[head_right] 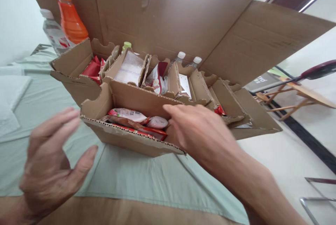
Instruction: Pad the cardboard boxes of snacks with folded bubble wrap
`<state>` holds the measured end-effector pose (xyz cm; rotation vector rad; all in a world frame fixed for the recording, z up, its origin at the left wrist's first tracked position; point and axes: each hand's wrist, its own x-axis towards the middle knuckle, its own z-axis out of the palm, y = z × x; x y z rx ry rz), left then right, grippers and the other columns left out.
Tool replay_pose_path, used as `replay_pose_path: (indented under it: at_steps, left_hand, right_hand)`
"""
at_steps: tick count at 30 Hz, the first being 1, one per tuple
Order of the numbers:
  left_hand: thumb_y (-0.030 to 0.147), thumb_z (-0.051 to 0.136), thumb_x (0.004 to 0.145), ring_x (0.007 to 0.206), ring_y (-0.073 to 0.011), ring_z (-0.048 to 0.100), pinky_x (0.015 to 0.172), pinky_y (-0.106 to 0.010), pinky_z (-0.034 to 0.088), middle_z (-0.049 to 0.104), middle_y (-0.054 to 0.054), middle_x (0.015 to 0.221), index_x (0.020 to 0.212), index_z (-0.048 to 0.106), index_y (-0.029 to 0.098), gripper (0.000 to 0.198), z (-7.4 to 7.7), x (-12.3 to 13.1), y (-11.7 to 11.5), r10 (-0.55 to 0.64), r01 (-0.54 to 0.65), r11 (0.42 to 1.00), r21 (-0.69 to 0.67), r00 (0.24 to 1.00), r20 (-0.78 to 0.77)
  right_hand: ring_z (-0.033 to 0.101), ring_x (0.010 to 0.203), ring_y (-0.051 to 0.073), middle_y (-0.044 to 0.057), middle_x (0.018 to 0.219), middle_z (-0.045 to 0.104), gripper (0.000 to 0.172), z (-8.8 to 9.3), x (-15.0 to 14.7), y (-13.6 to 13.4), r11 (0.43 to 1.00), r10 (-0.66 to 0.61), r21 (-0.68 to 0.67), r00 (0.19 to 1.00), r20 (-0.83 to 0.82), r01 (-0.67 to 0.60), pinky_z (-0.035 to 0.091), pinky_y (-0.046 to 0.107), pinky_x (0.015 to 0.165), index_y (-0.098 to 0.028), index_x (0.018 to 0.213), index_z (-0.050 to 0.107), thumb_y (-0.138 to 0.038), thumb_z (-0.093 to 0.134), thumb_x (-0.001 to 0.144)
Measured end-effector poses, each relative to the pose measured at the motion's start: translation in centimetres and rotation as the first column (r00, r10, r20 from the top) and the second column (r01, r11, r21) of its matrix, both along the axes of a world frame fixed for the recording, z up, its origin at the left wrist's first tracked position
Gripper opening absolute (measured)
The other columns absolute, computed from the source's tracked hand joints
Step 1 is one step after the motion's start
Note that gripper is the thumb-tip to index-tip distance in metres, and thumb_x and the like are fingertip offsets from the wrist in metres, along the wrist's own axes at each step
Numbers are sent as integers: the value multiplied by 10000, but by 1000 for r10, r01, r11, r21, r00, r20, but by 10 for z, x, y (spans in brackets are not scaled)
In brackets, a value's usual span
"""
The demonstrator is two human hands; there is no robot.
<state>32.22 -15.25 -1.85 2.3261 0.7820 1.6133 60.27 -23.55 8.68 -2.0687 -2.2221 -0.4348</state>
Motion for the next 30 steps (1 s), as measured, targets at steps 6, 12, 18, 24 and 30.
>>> replay_pose_path:
  at_steps: [6, 12, 18, 24, 30]
  left_hand:
    - [345, 709, 910, 1489, -355, 431, 1218, -611, 385, 452, -50, 1622, 1599, 351, 381, 778, -32, -19, 6, -75, 154, 803, -576, 985, 158]
    - [369, 699, 868, 1446, -345, 472, 1208, -581, 386, 498, -101, 1572, 1604, 312, 293, 835, -36, 10, 3, -225, 328, 605, -726, 944, 239]
    - [479, 730, 847, 1519, -393, 382, 1278, -588, 272, 502, -124, 1571, 1569, 372, 280, 830, -57, -27, -76, -138, 207, 574, -792, 978, 155]
    - [455, 747, 862, 1464, -383, 470, 1250, -600, 361, 571, -34, 1521, 1419, 526, 378, 605, -47, -104, -83, 85, 169, 564, -809, 962, 260]
    - [347, 754, 813, 1337, -378, 549, 1274, -640, 281, 720, 38, 1268, 1076, 692, 378, 272, -22, -147, 9, 227, 91, 783, -615, 879, 419]
  right_hand:
    - [722, 894, 273, 34, 1078, 766, 302, -34, 6, -106, 882, -287, 217, 842, -457, 418, 584, 438, 809, -412, 1234, 656, -544, 592, 971]
    - [707, 1004, 305, 153, 1150, 729, 536, -116, -34, -59, 964, -133, 55, 650, -749, 261, 596, 431, 824, -175, 1218, 660, -608, 590, 909]
    - [718, 899, 314, 94, 925, 751, 279, -131, -72, -127, 933, -166, 118, 700, -694, 339, 600, 426, 776, -227, 973, 729, -483, 628, 930]
    - [618, 1279, 364, 154, 1356, 665, 655, -127, -136, -134, 979, -58, 84, 649, -759, 186, 550, 508, 1045, -201, 1494, 506, -415, 683, 901]
    - [381, 1519, 360, 117, 1700, 303, 955, -136, -196, -53, 992, 117, 76, 468, -876, -106, 446, 573, 1177, -290, 1670, 134, -342, 676, 885]
